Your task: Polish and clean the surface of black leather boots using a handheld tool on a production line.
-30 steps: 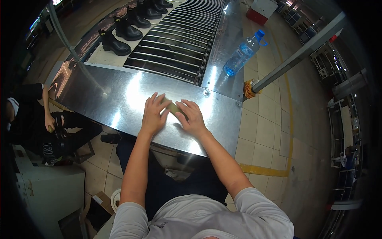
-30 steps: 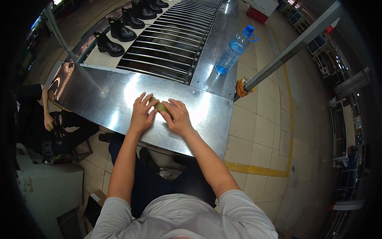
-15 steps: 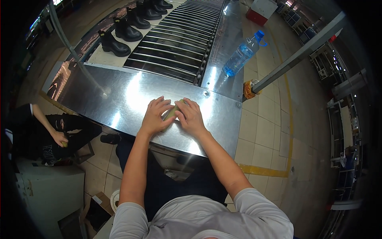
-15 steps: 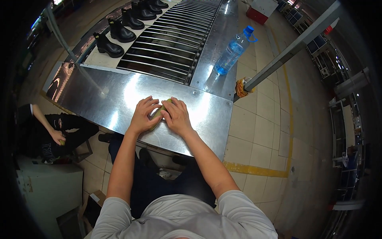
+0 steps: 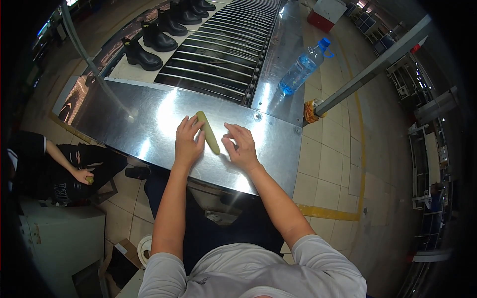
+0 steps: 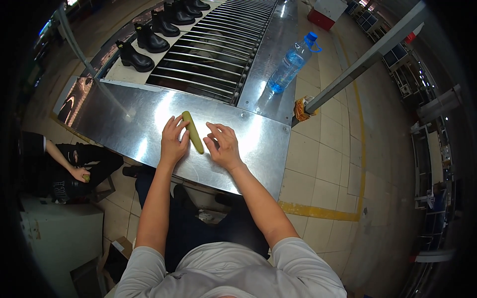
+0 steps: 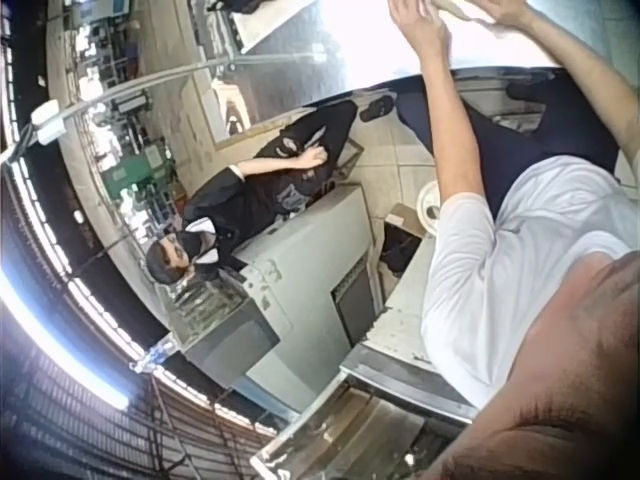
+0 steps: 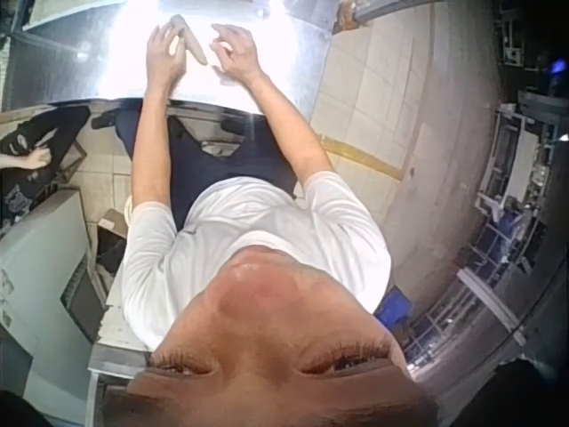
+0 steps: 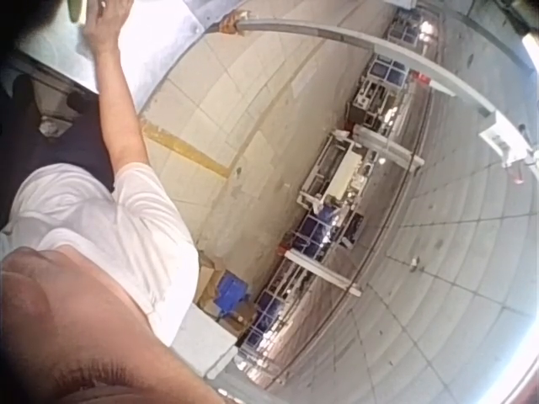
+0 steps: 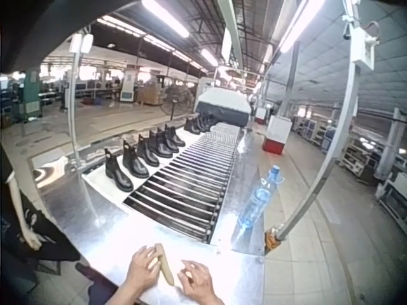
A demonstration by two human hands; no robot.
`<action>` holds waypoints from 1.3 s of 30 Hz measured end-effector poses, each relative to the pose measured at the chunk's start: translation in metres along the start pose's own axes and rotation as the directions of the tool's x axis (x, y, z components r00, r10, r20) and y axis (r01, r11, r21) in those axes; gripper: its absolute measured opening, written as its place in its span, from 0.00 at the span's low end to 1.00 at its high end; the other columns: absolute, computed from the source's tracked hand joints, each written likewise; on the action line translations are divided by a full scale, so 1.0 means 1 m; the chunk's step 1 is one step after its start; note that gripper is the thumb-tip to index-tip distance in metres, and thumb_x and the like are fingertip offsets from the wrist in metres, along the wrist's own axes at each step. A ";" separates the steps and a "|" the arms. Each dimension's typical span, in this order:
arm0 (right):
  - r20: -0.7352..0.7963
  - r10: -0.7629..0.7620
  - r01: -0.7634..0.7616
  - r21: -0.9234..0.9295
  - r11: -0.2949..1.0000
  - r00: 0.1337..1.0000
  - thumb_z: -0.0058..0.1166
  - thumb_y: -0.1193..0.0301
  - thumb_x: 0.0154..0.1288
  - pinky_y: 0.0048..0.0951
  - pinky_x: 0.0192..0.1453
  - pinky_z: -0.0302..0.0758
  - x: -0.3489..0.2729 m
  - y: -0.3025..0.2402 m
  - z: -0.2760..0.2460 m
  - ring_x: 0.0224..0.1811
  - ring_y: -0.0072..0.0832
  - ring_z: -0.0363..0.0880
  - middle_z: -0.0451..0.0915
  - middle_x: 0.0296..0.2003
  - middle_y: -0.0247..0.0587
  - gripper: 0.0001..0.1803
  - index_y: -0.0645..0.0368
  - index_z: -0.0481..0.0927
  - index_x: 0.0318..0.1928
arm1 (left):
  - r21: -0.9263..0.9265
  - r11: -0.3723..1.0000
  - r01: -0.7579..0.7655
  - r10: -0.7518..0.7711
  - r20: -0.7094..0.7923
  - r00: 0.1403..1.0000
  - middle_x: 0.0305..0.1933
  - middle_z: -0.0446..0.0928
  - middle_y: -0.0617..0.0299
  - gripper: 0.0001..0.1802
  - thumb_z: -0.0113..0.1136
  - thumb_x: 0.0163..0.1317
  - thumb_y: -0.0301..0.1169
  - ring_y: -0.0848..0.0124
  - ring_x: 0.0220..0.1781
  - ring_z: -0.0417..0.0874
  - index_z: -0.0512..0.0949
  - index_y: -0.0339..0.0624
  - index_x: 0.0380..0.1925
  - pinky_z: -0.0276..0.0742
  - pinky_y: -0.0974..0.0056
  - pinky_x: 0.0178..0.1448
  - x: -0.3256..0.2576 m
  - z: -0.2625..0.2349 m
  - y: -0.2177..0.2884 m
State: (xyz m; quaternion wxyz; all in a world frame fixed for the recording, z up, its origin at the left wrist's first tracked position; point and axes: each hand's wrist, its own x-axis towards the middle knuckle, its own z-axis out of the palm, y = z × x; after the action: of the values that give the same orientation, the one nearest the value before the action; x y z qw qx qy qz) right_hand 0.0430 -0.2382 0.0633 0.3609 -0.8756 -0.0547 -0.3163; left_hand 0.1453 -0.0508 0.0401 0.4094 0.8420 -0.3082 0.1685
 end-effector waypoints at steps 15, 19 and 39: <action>0.117 0.078 -0.096 0.150 0.984 0.990 0.65 0.64 0.68 0.43 0.67 0.71 -0.006 -0.002 -0.004 0.59 0.41 0.81 0.89 0.44 0.39 0.30 0.58 0.77 0.67 | 0.107 0.992 -0.068 0.066 0.028 0.997 0.61 0.83 0.55 0.19 0.65 0.64 0.32 0.46 0.73 0.72 0.83 0.47 0.56 0.62 0.42 0.77 -0.004 -0.002 -0.003; 0.032 0.002 -0.004 0.063 0.998 0.999 0.67 0.66 0.66 0.42 0.66 0.73 0.001 0.000 -0.005 0.55 0.41 0.84 0.89 0.40 0.40 0.28 0.59 0.79 0.64 | 0.032 0.993 -0.109 0.107 0.079 0.991 0.61 0.82 0.53 0.19 0.68 0.63 0.35 0.46 0.71 0.73 0.84 0.43 0.54 0.64 0.45 0.75 0.001 -0.003 0.012; 0.185 -0.067 0.045 0.120 0.992 0.980 0.65 0.61 0.67 0.49 0.70 0.69 -0.005 0.005 -0.001 0.65 0.50 0.77 0.84 0.55 0.51 0.26 0.59 0.81 0.62 | 0.028 0.994 0.108 -0.102 -0.166 0.981 0.63 0.80 0.52 0.16 0.66 0.63 0.30 0.45 0.72 0.73 0.84 0.41 0.51 0.66 0.45 0.75 -0.002 0.003 -0.005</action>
State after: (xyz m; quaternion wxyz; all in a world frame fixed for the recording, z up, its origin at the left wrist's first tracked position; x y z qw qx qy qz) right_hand 0.0400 -0.2416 0.0575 0.3949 -0.8775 -0.1314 -0.2382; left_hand 0.1469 -0.0498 0.0341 0.4260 0.8478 -0.2253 0.2214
